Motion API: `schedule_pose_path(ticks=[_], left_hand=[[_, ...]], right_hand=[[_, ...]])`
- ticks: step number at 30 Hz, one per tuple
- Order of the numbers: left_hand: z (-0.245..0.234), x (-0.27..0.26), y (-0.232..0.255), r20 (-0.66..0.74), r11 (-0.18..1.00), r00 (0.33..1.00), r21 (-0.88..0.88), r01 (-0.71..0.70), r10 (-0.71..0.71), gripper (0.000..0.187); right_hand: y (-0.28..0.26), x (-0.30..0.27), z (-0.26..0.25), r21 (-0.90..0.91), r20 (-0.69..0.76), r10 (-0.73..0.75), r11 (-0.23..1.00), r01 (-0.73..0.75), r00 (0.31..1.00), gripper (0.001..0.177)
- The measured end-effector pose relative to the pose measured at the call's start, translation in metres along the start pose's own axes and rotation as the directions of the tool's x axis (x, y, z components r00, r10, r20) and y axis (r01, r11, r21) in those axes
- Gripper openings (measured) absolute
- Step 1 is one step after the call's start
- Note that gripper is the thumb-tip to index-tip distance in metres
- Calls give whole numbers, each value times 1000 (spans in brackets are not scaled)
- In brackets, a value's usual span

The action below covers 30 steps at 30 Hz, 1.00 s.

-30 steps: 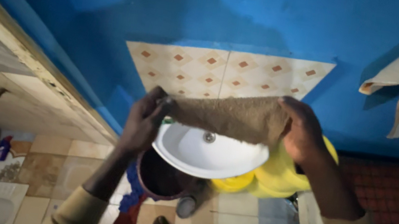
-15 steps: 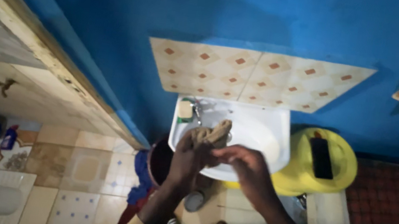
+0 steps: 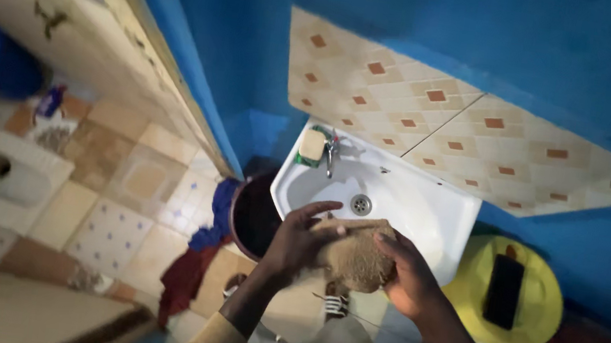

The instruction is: The person washes a cleaning cloth in a sink and then uses the wet cloth to wipe down the faucet and the surrounding sink area.

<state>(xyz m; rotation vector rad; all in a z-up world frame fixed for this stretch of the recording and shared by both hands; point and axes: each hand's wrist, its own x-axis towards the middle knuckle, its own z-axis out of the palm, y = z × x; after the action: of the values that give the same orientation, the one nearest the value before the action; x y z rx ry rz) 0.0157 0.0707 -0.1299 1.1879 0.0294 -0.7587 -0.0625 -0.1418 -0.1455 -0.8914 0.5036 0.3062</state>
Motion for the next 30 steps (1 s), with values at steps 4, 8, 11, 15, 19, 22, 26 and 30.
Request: schedule_pose_path(ticks=[4, 8, 11, 15, 19, 22, 26, 30], left_hand=[[3, 34, -66, -324, 981, 927, 88, -171, 191, 34], [0, 40, -116, -572, 664, 404, 735, -135, 714, 36], [0, 33, -141, -646, 724, 442, 690, -12, 623, 38], [-2, 49, -167, -735, 871, 552, 491, 34, 393, 40], [-8, 59, -182, -553, 596, 376, 803, 1, 744, 29], [-19, 56, -179, -565, 634, 395, 771, -62, 725, 26], [-23, 42, -178, -492, 604, 552, 796, -27, 673, 38], [-23, 42, -177, -477, 586, 569, 810, -10, 669, 49]], right_hand=[[-2, 25, -35, 178, 0, 185, 967, -182, 983, 54], [9, 52, -74, 263, 26, 119, 957, -122, 993, 57], [24, 75, -107, 182, 64, -9, 983, -2, 998, 54], [85, 134, -113, -118, -117, 80, 989, -94, 990, 46], [157, 187, -40, -623, 4, -96, 778, 78, 995, 42], [166, 192, -25, -700, 341, -440, 471, 537, 830, 35], [140, 133, -85, -868, 412, -214, 206, 453, 886, 37], [91, 90, -142, -830, 537, -178, 64, 554, 825, 38]])
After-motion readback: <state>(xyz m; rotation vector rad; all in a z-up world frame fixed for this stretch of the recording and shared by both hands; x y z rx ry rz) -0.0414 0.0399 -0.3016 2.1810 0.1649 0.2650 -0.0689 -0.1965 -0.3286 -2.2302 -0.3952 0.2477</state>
